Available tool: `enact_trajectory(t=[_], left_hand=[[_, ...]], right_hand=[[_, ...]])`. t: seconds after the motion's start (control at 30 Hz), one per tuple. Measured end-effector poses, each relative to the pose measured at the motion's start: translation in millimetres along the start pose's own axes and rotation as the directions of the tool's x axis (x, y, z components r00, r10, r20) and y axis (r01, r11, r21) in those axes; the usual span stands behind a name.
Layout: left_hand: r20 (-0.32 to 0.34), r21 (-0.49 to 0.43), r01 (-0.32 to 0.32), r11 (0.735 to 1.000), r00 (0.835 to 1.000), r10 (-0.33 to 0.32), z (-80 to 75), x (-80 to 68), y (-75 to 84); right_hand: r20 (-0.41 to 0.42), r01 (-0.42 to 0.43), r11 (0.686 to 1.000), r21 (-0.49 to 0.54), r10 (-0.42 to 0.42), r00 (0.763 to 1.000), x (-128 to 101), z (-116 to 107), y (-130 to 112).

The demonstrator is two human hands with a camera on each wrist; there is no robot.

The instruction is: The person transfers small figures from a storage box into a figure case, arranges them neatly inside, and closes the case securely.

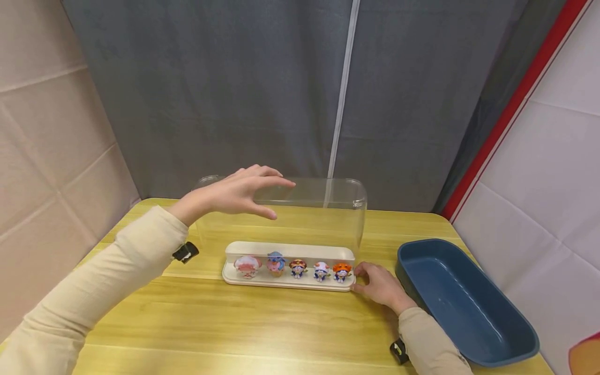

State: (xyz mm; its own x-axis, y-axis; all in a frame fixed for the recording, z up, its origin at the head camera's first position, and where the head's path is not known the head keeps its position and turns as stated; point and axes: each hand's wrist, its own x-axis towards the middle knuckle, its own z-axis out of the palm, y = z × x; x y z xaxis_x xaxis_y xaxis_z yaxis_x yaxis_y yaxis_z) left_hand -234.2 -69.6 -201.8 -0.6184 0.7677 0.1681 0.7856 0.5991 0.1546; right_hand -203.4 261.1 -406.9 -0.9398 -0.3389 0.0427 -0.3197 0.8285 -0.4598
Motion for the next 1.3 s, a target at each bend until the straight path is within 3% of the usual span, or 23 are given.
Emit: enact_trajectory(t=[0.43,1.3], left_hand=[[0.007,-0.009,0.005,1.0,1.0,-0.005,21.8,1.9,-1.2],[0.015,0.014,-0.023,1.0,1.0,0.023,44.6,5.6,-4.1]], right_hand=[[-0.005,0.002,1.0,0.0,-0.002,1.0,-1,0,1],[-0.013,0.037,0.999,0.012,-0.037,0.999,-1,2,0]])
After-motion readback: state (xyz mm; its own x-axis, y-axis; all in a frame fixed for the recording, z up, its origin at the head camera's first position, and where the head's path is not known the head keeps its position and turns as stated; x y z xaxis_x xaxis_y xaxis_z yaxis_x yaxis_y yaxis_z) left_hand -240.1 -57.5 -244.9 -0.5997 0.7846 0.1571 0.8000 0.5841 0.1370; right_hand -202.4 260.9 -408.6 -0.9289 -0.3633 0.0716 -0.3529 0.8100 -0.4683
